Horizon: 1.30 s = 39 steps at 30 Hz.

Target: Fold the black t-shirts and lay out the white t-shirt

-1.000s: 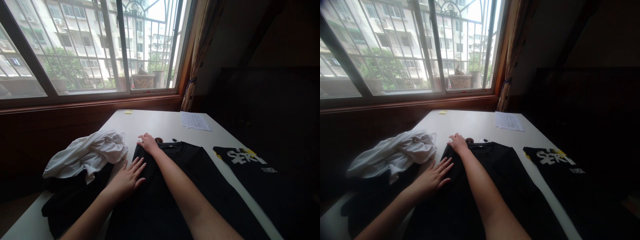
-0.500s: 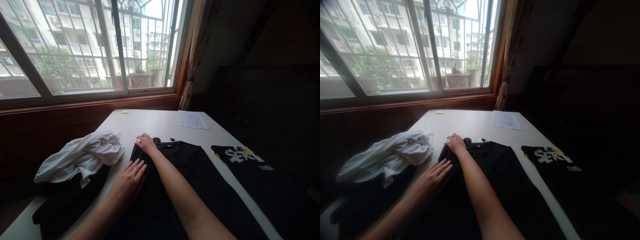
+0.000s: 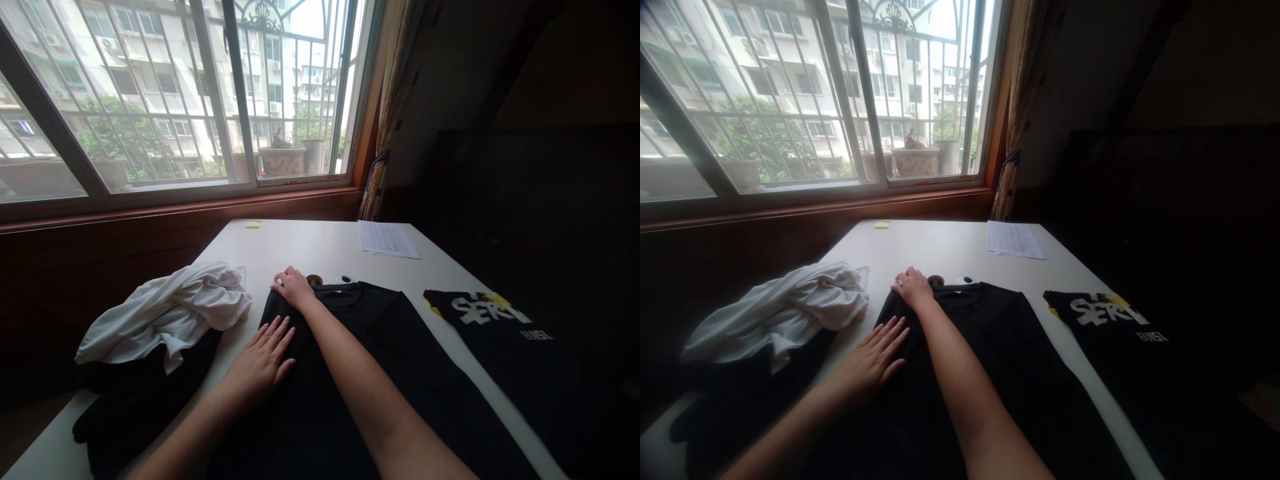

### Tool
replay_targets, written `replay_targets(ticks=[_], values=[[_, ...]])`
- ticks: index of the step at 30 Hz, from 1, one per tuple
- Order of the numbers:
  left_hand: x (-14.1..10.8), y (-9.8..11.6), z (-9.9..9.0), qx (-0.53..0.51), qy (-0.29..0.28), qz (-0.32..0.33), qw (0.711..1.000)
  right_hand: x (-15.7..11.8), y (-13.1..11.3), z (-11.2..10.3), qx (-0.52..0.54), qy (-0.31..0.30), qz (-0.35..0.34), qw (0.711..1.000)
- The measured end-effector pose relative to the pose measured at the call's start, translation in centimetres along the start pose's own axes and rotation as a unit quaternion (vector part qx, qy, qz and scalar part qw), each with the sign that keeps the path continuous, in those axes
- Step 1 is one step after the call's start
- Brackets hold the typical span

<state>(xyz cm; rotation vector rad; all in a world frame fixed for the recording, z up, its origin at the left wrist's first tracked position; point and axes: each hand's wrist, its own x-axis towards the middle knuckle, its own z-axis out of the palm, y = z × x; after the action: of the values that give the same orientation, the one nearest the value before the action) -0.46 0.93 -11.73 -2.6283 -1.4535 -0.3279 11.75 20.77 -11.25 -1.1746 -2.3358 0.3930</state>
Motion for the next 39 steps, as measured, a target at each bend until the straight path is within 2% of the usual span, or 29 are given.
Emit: replay_targets(ticks=[6, 11, 17, 21, 24, 27, 30, 33, 39], values=[[0.1, 0.0, -0.4, 0.01, -0.033, -0.012, 0.999, 0.1, 0.5, -0.5, 0.043, 0.0, -0.022, 0.999], [0.1, 0.0, -0.2, 0.023, -0.033, -0.019, 0.999, -1.9, 2.2, -3.3, 0.083, -0.001, -0.054, 0.995], [-0.1, -0.2, 0.5, 0.022, -0.017, -0.024, 0.999, -8.5, 5.7, -9.4, 0.07, 0.042, -0.07, 0.994], [-0.2, -0.3, 0.8, 0.019, -0.015, -0.026, 0.999, -14.1, 9.2, -13.3, -0.014, 0.095, -0.007, 0.995], [-0.1, -0.3, 1.0, 0.021, -0.011, -0.027, 0.999, -18.5, 11.7, -15.3, -0.108, 0.098, 0.069, 0.987], [0.0, -0.3, 1.0, 0.016, -0.004, -0.024, 1.0, -22.5, 13.0, -15.9, -0.169, 0.064, 0.125, 0.976], [0.2, -0.1, 0.7, 0.004, 0.004, -0.031, 0.999, -25.2, 13.0, -15.5, -0.194, 0.011, 0.143, 0.971], [0.7, 0.3, 0.3, -0.006, 0.013, -0.043, 0.999, -26.2, 12.4, -15.0, -0.201, -0.028, 0.153, 0.967], [1.2, 1.3, 0.4, -0.017, 0.019, -0.015, 1.0, -26.2, 11.9, -15.1, -0.208, -0.055, 0.162, 0.963]])
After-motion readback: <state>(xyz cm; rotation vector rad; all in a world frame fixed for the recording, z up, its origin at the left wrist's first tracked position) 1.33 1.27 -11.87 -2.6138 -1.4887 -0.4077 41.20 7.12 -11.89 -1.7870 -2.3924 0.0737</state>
